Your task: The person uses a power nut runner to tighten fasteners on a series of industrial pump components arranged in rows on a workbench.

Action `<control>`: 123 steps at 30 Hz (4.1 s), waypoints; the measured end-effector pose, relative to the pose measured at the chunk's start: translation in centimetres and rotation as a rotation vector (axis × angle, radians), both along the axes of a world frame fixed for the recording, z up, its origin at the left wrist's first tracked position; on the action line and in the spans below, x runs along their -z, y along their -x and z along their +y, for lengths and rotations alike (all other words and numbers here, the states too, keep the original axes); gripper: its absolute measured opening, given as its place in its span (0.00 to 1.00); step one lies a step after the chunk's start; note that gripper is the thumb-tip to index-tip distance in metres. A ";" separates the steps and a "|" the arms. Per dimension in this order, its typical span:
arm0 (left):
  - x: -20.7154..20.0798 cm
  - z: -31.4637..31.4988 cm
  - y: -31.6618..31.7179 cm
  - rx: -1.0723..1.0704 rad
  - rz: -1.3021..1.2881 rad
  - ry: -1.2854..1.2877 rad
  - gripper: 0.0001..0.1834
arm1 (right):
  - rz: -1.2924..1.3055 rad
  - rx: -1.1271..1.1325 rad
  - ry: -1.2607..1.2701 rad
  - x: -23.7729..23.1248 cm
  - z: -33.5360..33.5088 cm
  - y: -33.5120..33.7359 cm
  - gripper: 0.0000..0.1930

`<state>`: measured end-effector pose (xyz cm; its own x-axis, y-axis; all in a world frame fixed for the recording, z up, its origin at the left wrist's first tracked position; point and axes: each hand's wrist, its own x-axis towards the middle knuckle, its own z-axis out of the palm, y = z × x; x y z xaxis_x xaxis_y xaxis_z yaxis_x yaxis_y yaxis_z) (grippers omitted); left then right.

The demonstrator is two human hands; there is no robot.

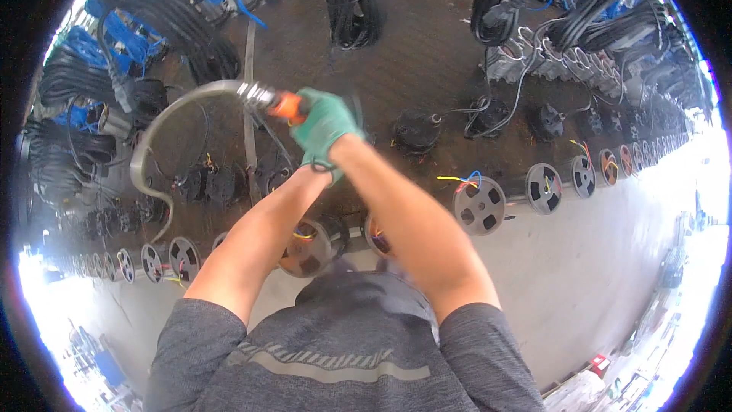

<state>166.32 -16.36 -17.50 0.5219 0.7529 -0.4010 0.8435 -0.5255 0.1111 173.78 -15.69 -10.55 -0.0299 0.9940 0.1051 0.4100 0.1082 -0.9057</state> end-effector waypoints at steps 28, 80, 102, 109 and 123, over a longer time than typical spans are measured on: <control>-5.0 -0.6 -4.2 0.044 -1.010 0.016 0.33 | 0.381 -0.029 -0.100 -13.6 -7.5 -19.0 0.13; 3.0 1.7 -21.2 -0.300 -0.730 0.253 0.16 | 0.219 -0.474 0.148 -4.0 2.8 -27.7 0.18; 2.2 1.9 -22.8 -0.240 -0.495 0.112 0.16 | 0.375 -0.565 0.156 -0.8 2.9 -31.0 0.16; 3.6 3.3 -22.1 -0.152 -0.571 0.163 0.17 | 0.468 -0.613 0.164 -1.1 2.3 -31.9 0.15; 1.8 3.5 -22.0 -0.123 -0.518 0.201 0.22 | 0.417 -0.596 0.155 -0.7 3.1 -31.2 0.14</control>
